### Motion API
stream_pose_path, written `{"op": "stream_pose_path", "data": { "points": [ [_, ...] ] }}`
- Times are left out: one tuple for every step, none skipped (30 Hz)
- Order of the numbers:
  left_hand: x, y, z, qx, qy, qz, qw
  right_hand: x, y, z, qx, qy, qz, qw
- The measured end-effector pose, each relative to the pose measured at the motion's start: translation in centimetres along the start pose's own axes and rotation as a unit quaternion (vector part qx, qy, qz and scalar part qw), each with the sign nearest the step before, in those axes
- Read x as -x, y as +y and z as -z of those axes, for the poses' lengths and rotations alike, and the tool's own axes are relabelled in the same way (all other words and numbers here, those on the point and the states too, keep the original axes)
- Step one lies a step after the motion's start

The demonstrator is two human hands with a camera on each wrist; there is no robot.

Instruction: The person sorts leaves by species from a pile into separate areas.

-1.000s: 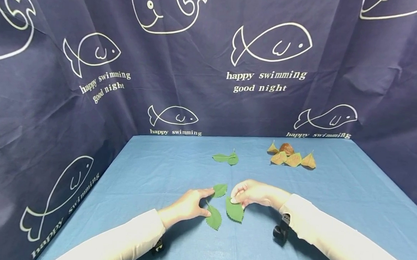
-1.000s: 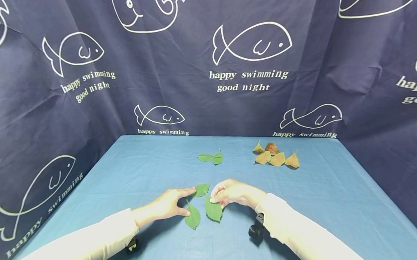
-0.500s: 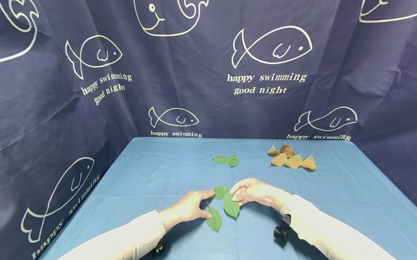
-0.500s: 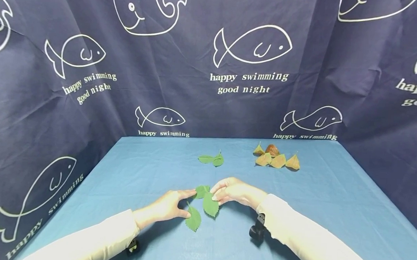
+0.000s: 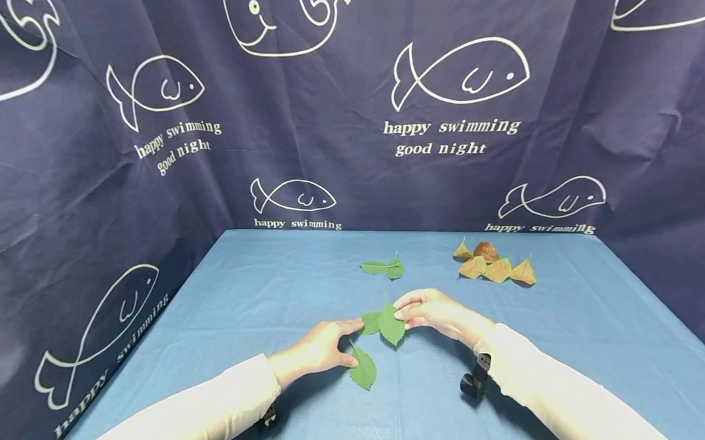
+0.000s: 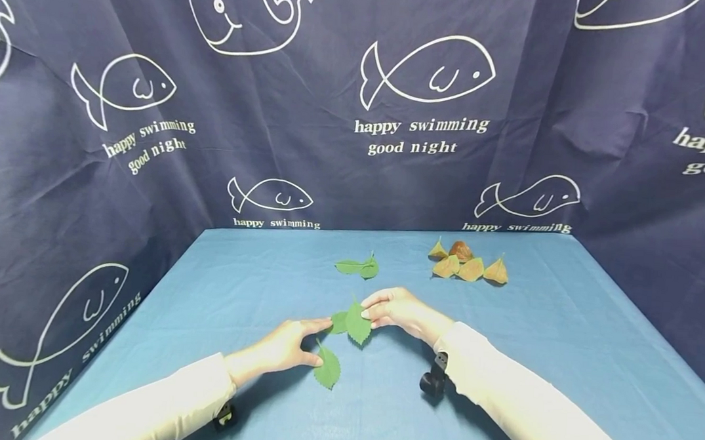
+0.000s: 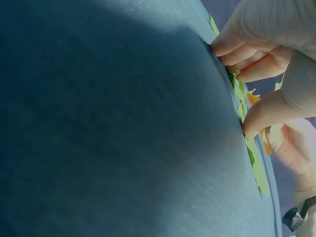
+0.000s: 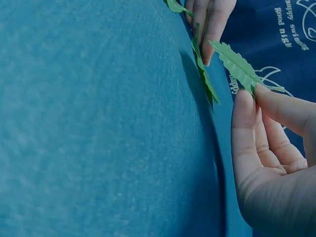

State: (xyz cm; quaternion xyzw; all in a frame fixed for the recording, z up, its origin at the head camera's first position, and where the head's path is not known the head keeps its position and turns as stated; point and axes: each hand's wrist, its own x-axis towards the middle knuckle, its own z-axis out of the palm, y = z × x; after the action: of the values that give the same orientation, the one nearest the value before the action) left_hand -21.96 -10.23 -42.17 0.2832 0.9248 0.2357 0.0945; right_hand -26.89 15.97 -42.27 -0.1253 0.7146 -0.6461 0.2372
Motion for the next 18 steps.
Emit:
{"op": "stream_pose_path", "data": {
  "points": [
    [0.0,0.1,0.1,0.000,-0.001,0.000,1.0000,-0.1,0.0,0.1,-0.003,0.006,0.000,1.0000],
    [0.0,0.1,0.1,0.001,-0.002,0.002,1.0000,-0.2,0.1,0.2,-0.007,0.014,0.001,0.9999],
    [0.0,0.2,0.1,0.004,-0.004,0.005,1.0000,-0.3,0.1,0.3,-0.011,0.021,0.001,0.9997],
    [0.0,0.2,0.1,0.004,-0.005,0.006,1.0000,-0.4,0.1,0.4,-0.015,0.028,0.002,0.9995],
    [0.0,0.2,0.1,0.004,-0.006,0.007,1.0000,-0.5,0.1,0.5,-0.017,0.036,0.003,0.9992],
    [0.1,0.2,0.1,0.004,-0.006,0.007,0.9999,-0.5,0.0,0.6,-0.020,0.044,0.004,0.9988],
    [0.1,0.2,0.1,0.005,-0.006,0.008,0.9999,-0.6,-0.1,0.7,-0.024,0.053,0.005,0.9983],
    [0.1,0.2,0.1,0.006,-0.006,0.010,0.9999,-0.7,-0.2,0.8,-0.026,0.062,0.007,0.9977],
    [0.1,0.2,0.1,0.007,-0.005,0.010,0.9999,-0.8,-0.4,0.9,-0.030,0.072,0.008,0.9970],
    [0.1,0.2,0.1,0.007,-0.004,0.010,0.9999,-0.8,-0.5,1.0,-0.032,0.080,0.010,0.9963],
    [0.1,0.2,0.1,0.007,-0.002,0.010,0.9999,-0.9,-0.7,1.1,-0.032,0.088,0.012,0.9955],
    [0.1,0.1,0.1,0.008,-0.001,0.009,0.9999,-1.0,-0.8,1.1,-0.032,0.094,0.016,0.9950],
    [0.1,0.1,0.1,0.008,0.000,0.009,0.9999,-1.1,-1.0,1.2,-0.031,0.100,0.017,0.9944],
    [0.1,0.1,0.1,0.009,0.001,0.009,0.9999,-1.1,-1.1,1.3,-0.032,0.105,0.018,0.9938],
    [0.1,0.2,0.2,0.007,0.001,0.008,0.9999,-1.2,-1.2,1.4,-0.033,0.109,0.018,0.9934],
    [0.1,0.2,0.2,0.007,0.001,0.008,0.9999,-1.3,-1.3,1.6,-0.030,0.111,0.020,0.9931],
    [0.1,0.2,0.2,0.007,0.001,0.008,0.9999,-1.3,-1.4,1.7,-0.029,0.115,0.020,0.9928],
    [0.1,0.2,0.2,0.008,0.001,0.008,0.9999,-1.4,-1.4,1.8,-0.030,0.119,0.019,0.9923]
  ]
}}
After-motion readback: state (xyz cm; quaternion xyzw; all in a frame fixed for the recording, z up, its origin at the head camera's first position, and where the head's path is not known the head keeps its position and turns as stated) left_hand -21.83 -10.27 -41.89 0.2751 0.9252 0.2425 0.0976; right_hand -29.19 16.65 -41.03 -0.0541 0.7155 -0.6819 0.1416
